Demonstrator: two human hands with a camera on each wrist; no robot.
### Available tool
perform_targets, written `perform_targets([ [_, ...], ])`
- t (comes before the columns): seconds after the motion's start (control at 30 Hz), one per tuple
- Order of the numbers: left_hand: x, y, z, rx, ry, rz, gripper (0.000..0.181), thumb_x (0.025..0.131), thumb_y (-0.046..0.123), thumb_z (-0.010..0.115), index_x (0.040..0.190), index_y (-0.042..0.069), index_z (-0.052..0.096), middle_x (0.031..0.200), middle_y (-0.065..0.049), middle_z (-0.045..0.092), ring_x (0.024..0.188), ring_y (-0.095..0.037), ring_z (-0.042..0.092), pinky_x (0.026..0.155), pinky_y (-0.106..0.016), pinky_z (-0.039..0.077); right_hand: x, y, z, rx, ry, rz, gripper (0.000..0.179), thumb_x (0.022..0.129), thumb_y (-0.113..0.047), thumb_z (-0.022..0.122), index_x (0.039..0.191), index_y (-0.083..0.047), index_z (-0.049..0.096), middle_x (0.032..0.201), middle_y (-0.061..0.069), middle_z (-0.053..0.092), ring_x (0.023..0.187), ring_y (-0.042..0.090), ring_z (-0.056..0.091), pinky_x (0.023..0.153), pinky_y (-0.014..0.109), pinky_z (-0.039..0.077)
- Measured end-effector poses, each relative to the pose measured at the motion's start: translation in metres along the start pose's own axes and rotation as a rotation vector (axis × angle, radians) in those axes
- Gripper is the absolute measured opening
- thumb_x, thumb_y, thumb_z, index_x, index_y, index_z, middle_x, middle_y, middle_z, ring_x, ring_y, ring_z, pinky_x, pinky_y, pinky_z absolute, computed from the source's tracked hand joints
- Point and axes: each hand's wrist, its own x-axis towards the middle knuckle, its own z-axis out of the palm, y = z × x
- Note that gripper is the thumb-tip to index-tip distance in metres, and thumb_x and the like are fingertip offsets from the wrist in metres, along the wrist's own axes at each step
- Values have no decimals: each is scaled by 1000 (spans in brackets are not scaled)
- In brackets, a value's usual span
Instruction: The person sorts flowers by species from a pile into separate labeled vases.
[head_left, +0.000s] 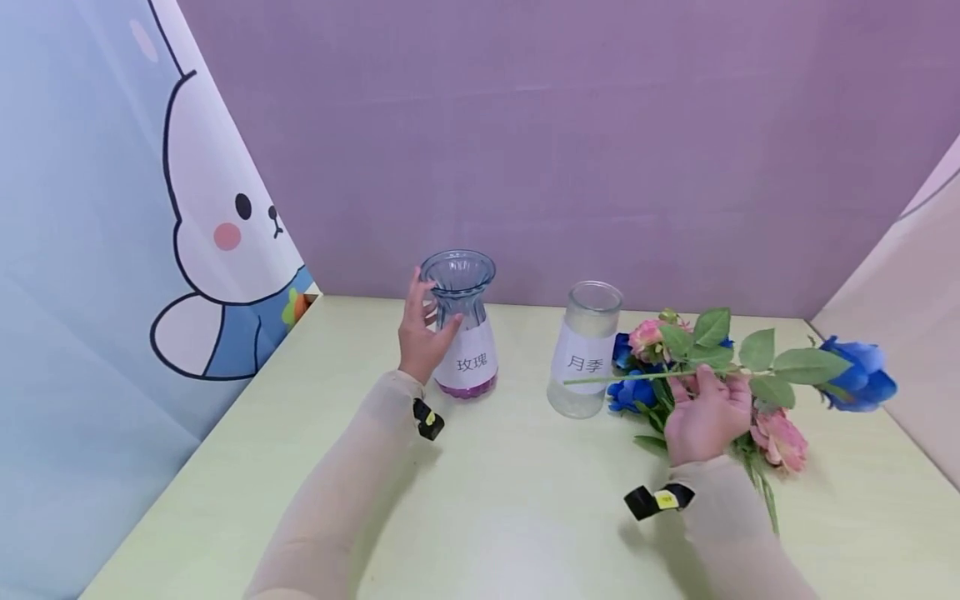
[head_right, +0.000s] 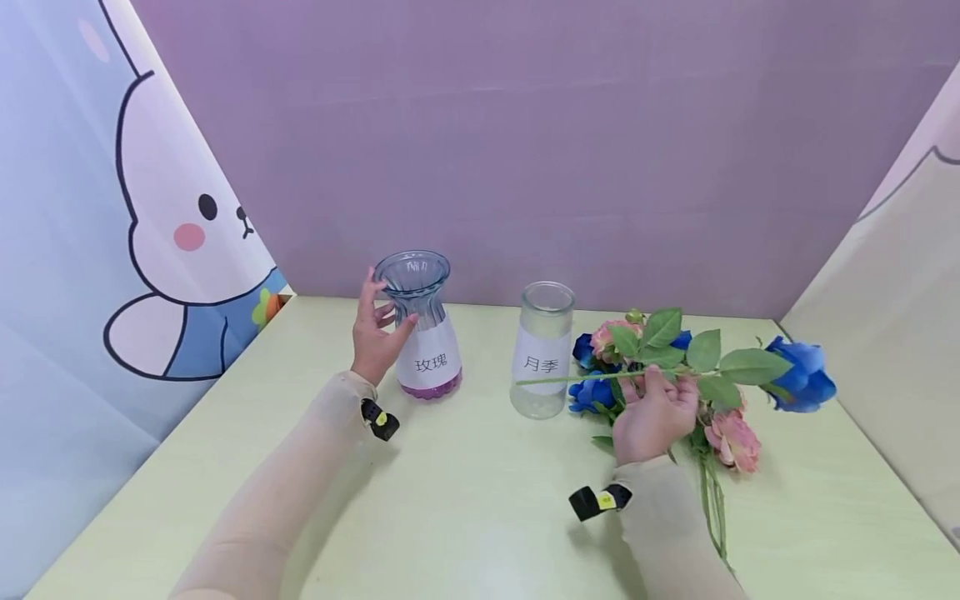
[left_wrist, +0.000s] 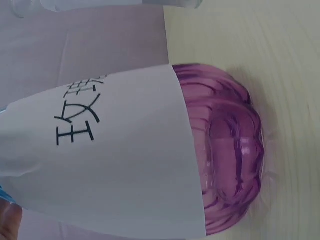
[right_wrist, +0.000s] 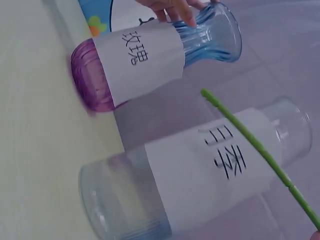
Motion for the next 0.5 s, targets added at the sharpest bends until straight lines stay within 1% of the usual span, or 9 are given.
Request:
perform_targets([
  [0.1, -1, -2, -1, -5, -11, -10, 54, 85, 5, 71, 130, 3, 42, 156, -15, 21, 112, -43, 57, 92, -46, 52, -7, 8, 6, 7, 11, 8, 32, 91, 10, 55, 114, -3, 37, 79, 11, 48, 57, 20, 50, 54, 35, 59],
  [0.2, -1, -2, -1, -9, -14, -6, 53, 85, 6, 71, 130, 2, 42, 156, -15, 22, 112, -44, 57, 91, -46, 53, -14, 14, 12, 2, 19, 16, 44, 91, 9, 55, 125, -6, 31, 91, 12, 45, 60, 19, 49, 58, 35, 60],
  [0.3, 0, -2, -1, -4, -15, 15, 53, 85, 6, 71, 129, 1, 42, 156, -18, 22, 111, -44, 57, 91, -46, 53, -22, 21, 16, -10, 27, 10, 44, 92, 7, 53, 126, -7, 29, 99, 13, 42, 63, 20, 47, 60, 35, 60],
  [0.4, 1, -3, -2, 2, -16, 35, 53, 85, 7, 71, 129, 1, 42, 156, -18, 21, 110, -45, 57, 90, -47, 53, -31, 25, 20, -12, 30, 1, 40, 93, 6, 53, 123, -8, 30, 100, 13, 41, 64, 19, 47, 57, 33, 60],
  [0.5, -3, -4, -2, 11, -24, 18, 52, 85, 8, 71, 129, 3, 42, 156, -16, 21, 111, -45, 57, 89, -46, 54, -37, 27, 22, -11, 32, 0, 38, 93, 6, 53, 120, -8, 31, 99, 13, 42, 65, 19, 47, 56, 33, 58],
])
